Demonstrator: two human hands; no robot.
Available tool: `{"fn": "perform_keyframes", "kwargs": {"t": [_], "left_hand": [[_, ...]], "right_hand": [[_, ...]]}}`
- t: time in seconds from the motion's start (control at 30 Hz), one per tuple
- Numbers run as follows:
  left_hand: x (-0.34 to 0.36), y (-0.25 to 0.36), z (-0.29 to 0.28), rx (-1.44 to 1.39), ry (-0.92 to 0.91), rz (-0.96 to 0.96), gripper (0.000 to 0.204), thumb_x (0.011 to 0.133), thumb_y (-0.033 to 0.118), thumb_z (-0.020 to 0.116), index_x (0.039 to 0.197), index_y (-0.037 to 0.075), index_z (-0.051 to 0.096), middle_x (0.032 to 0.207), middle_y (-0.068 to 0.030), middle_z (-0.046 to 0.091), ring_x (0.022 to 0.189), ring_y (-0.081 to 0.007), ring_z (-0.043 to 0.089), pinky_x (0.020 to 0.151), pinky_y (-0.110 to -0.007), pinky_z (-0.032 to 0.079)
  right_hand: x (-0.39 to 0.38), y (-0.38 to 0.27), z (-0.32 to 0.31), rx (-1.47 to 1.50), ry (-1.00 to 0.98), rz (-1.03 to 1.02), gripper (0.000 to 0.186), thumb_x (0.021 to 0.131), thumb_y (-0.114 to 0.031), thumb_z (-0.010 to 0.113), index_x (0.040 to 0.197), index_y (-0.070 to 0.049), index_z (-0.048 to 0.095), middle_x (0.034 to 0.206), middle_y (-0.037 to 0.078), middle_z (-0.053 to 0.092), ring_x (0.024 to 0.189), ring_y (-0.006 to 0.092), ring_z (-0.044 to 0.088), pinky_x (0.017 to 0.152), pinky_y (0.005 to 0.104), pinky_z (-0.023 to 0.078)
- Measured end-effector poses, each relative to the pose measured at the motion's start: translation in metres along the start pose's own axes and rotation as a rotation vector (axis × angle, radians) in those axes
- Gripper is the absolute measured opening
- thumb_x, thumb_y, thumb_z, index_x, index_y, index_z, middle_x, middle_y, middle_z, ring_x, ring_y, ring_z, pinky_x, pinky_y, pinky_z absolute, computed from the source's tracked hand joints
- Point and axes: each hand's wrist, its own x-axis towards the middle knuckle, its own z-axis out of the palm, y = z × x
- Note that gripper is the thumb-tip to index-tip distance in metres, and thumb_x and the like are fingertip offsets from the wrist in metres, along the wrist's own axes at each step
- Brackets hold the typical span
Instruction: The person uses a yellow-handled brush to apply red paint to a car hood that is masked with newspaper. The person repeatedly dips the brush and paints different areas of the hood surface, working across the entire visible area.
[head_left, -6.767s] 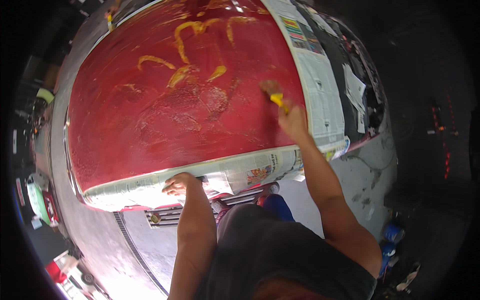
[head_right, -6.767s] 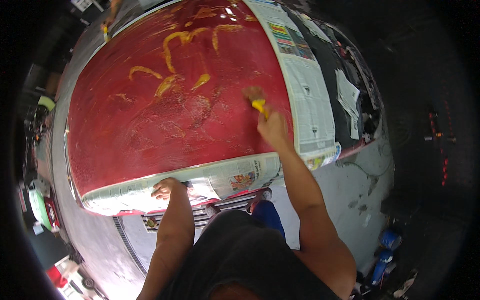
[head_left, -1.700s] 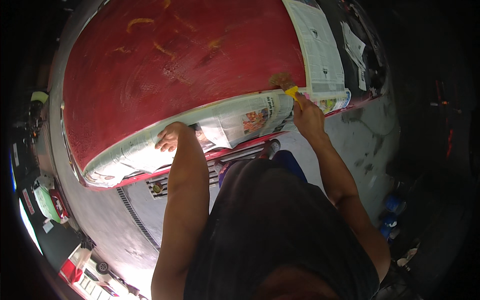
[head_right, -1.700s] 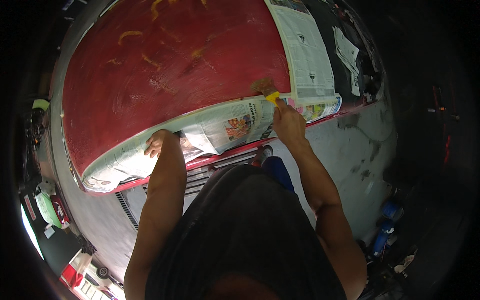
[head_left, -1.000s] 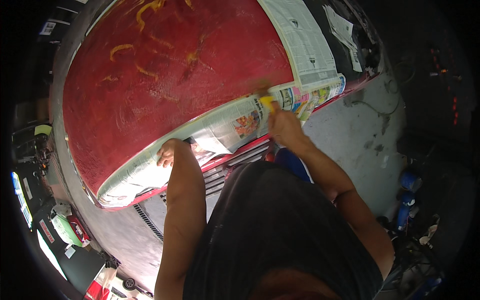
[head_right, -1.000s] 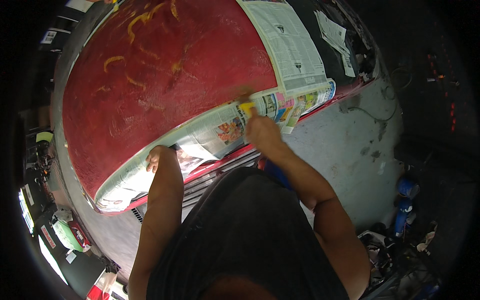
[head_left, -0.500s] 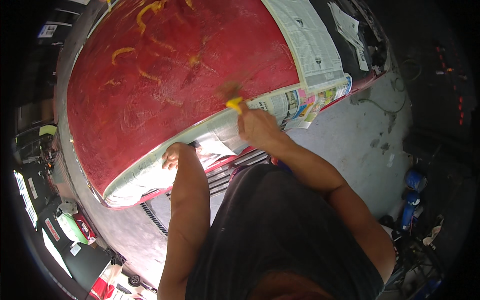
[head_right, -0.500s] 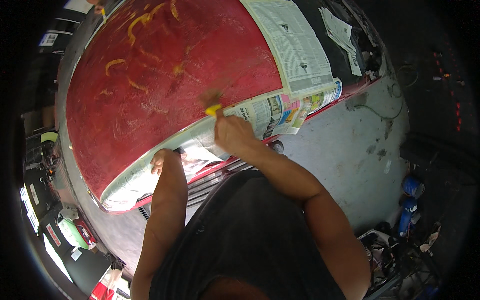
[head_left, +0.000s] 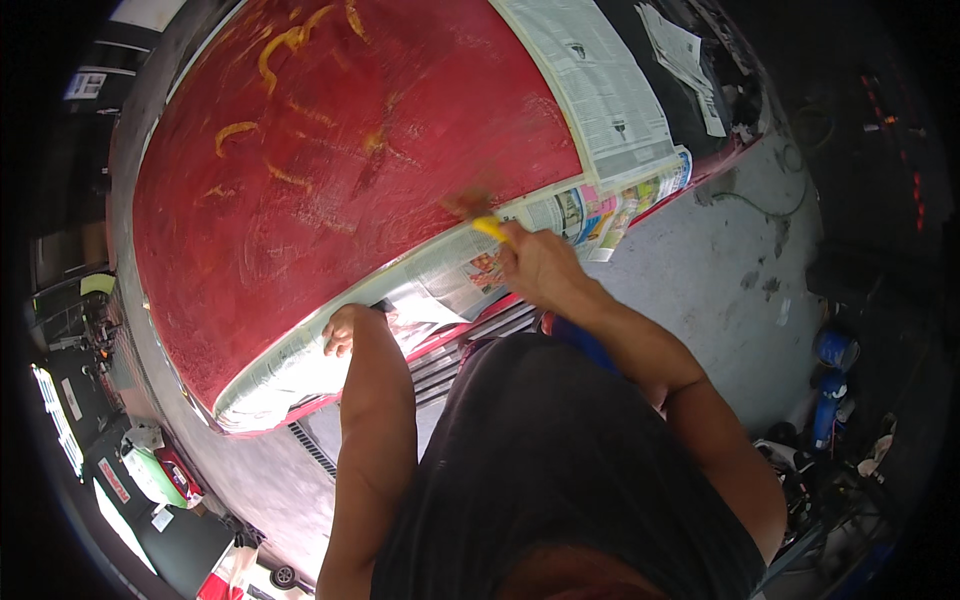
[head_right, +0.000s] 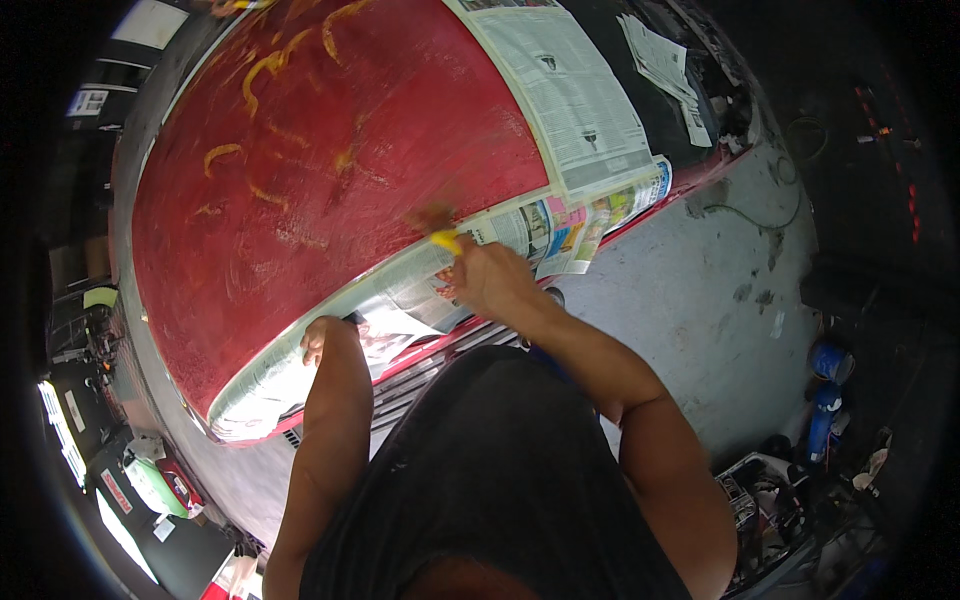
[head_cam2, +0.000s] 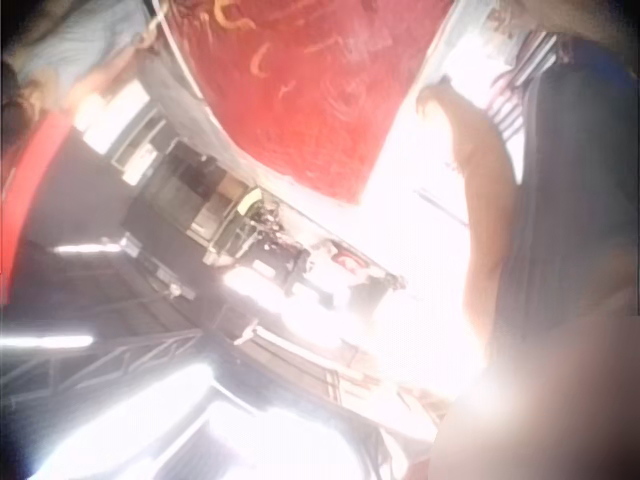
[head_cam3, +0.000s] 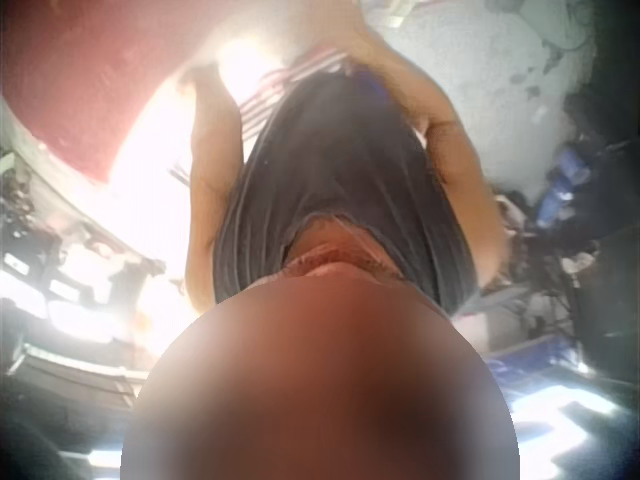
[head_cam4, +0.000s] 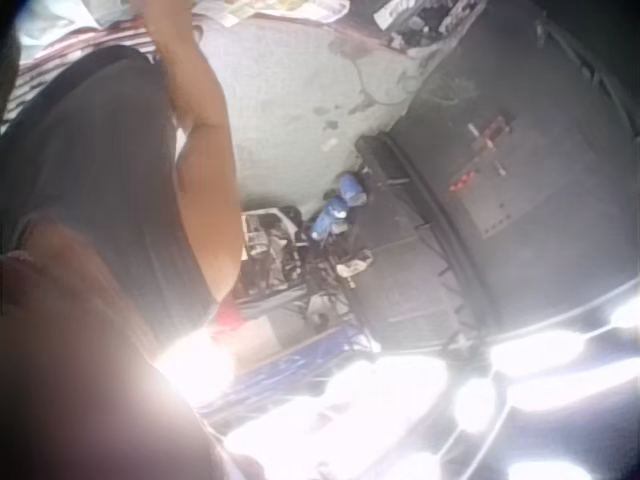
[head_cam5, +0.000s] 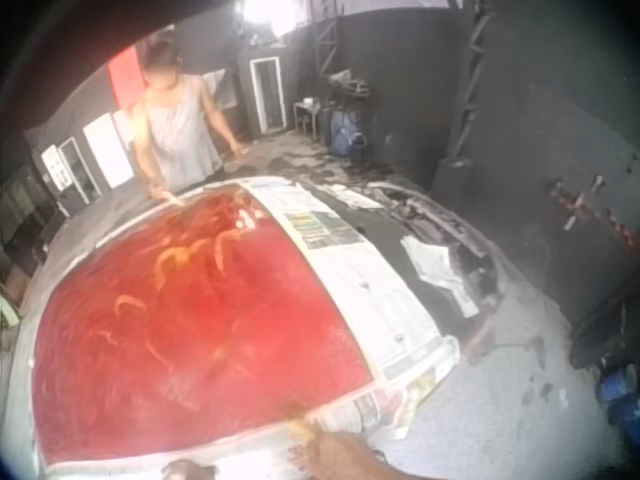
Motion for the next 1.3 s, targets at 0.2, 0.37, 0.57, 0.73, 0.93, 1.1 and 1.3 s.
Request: {"fn": "perform_keyframes", "kwargs": {"t": [0.2, 0.37, 0.57, 0.73, 0.93, 1.1, 1.3], "left_hand": [[-0.008, 0.008, -0.010, -0.027, 0.020, -0.015, 0.060, 0.106, 0.041, 0.017, 0.153, 0.004, 0.022, 0.149, -0.0223, 0.036, 0.135, -0.0427, 0.041, 0.110, -0.058, 0.039], [-0.025, 0.021, -0.025, -0.029, 0.078, -0.090, 0.060, 0.106, 0.041, 0.018, 0.153, 0.003, 0.023, 0.148, -0.0225, 0.037, 0.134, -0.0427, 0.043, 0.109, -0.058, 0.040], [-0.046, 0.040, -0.055, -0.071, 0.031, -0.071, 0.059, 0.106, 0.040, 0.018, 0.152, 0.003, 0.024, 0.146, -0.0227, 0.039, 0.132, -0.0428, 0.045, 0.108, -0.058, 0.042], [-0.055, 0.046, -0.059, -0.010, 0.105, -0.227, 0.059, 0.106, 0.040, 0.019, 0.151, 0.003, 0.025, 0.145, -0.0229, 0.041, 0.131, -0.0429, 0.046, 0.107, -0.058, 0.043], [-0.043, 0.033, -0.047, -0.012, 0.102, -0.236, 0.058, 0.106, 0.039, 0.019, 0.151, 0.002, 0.026, 0.144, -0.0232, 0.042, 0.130, -0.0430, 0.048, 0.106, -0.057, 0.044], [-0.045, 0.032, -0.051, -0.037, 0.077, -0.254, 0.058, 0.106, 0.039, 0.020, 0.150, 0.002, 0.027, 0.142, -0.0234, 0.044, 0.128, -0.0430, 0.050, 0.105, -0.057, 0.045], [-0.050, 0.038, -0.059, -0.098, 0.056, -0.285, 0.060, 0.106, 0.038, 0.019, 0.153, 0.002, 0.024, 0.146, -0.0227, 0.042, 0.130, -0.0428, 0.049, 0.108, -0.057, 0.045]], "right_hand": [[0.045, 0.051, -0.033, 0.472, 0.019, 0.132, 0.031, 0.096, -0.023, 0.059, 0.112, 0.003, 0.069, 0.073, 0.011, 0.067, 0.066, 0.0177, 0.063, 0.064, 0.0350, 0.051], [0.103, 0.095, -0.123, 0.284, 0.079, 0.182, 0.031, 0.090, -0.025, 0.059, 0.105, -0.002, 0.075, 0.082, 0.018, 0.073, 0.078, 0.0253, 0.071, 0.076, 0.0367, 0.053], [0.229, 0.059, -0.144, 0.010, 0.271, 0.031, 0.038, 0.090, -0.030, 0.058, 0.116, -0.008, 0.073, 0.093, 0.024, 0.073, 0.087, 0.0392, 0.072, 0.084, 0.0426, 0.055], [0.201, 0.081, -0.114, -0.153, 0.259, -0.017, 0.038, 0.090, -0.028, 0.060, 0.122, -0.009, 0.070, 0.096, 0.028, 0.071, 0.094, 0.0433, 0.070, 0.086, 0.0479, 0.055], [0.092, 0.094, -0.135, -0.102, -0.040, 0.042, 0.028, 0.095, -0.024, 0.059, 0.114, -0.006, 0.069, 0.081, 0.018, 0.070, 0.072, 0.0332, 0.067, 0.069, 0.0431, 0.052], [0.204, 0.093, -0.172, 0.209, 0.083, -0.126, 0.029, 0.103, -0.027, 0.051, 0.100, -0.004, 0.067, 0.072, 0.001, 0.062, 0.056, 0.0073, 0.047, 0.052, 0.0276, 0.039], [0.366, 0.071, -0.158, 0.729, 0.195, 0.059, 0.024, 0.099, -0.024, 0.056, 0.098, -0.006, 0.072, 0.078, 0.002, 0.064, 0.055, 0.0073, 0.047, 0.047, 0.0249, 0.035]]}}
